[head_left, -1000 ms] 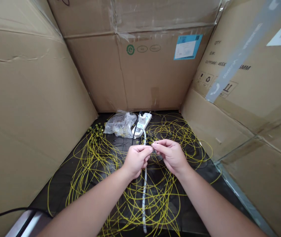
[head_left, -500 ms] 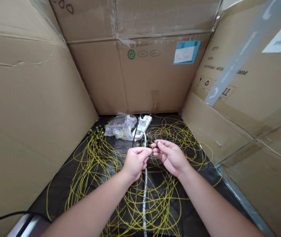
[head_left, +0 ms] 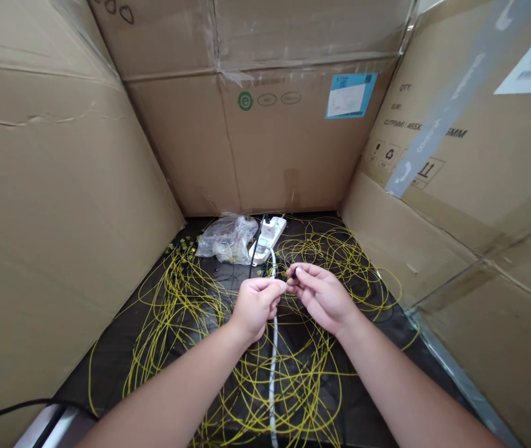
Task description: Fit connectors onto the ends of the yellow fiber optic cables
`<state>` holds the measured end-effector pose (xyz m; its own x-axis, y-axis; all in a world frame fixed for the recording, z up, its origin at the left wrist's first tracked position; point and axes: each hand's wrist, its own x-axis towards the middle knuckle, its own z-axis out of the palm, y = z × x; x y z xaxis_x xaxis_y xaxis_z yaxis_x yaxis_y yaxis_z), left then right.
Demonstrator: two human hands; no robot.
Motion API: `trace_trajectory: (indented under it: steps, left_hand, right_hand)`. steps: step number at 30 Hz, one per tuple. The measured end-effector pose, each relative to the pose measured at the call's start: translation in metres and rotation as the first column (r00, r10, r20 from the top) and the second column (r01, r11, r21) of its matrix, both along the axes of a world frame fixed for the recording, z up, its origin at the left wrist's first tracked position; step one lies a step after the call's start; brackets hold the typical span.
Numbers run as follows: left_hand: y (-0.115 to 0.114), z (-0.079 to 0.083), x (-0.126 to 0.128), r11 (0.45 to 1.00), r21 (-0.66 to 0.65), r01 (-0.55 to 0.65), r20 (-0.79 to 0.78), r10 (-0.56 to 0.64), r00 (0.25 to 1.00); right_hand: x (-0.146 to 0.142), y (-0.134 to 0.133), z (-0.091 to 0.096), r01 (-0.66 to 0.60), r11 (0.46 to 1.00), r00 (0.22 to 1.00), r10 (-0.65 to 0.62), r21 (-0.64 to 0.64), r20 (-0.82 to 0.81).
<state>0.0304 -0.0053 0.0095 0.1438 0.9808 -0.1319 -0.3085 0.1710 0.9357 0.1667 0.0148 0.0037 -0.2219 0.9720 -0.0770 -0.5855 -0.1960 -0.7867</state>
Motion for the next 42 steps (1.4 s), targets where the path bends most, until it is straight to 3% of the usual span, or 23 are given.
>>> trace_trajectory:
  steps: [20,26,32,42]
  left_hand:
    - [0.0003,-0.0002,-0.0002,1.000,-0.008,-0.008,0.015,0.008,1.000]
    - [0.0003,-0.0006,0.0010,0.998,-0.019,-0.056,-0.008,0.056,0.998]
    - [0.0015,-0.0007,0.0013,0.996,-0.024,-0.082,-0.044,0.081,0.996]
    - [0.0003,-0.0010,0.0015,0.994,-0.032,-0.100,-0.038,0.099,0.994]
  right_hand:
    - [-0.0036,-0.0030,0.0000,-0.037,0.998,0.999,0.036,0.052,0.022]
    - [-0.0050,-0.0035,-0.0030,0.076,0.980,0.976,-0.110,0.182,0.189]
    - [-0.0041,-0.0060,-0.0014,0.113,0.887,0.806,-0.346,0.449,0.480]
    - [-0.0054,-0.0081,0.0013,0.097,0.893,0.808,-0.328,0.439,0.489]
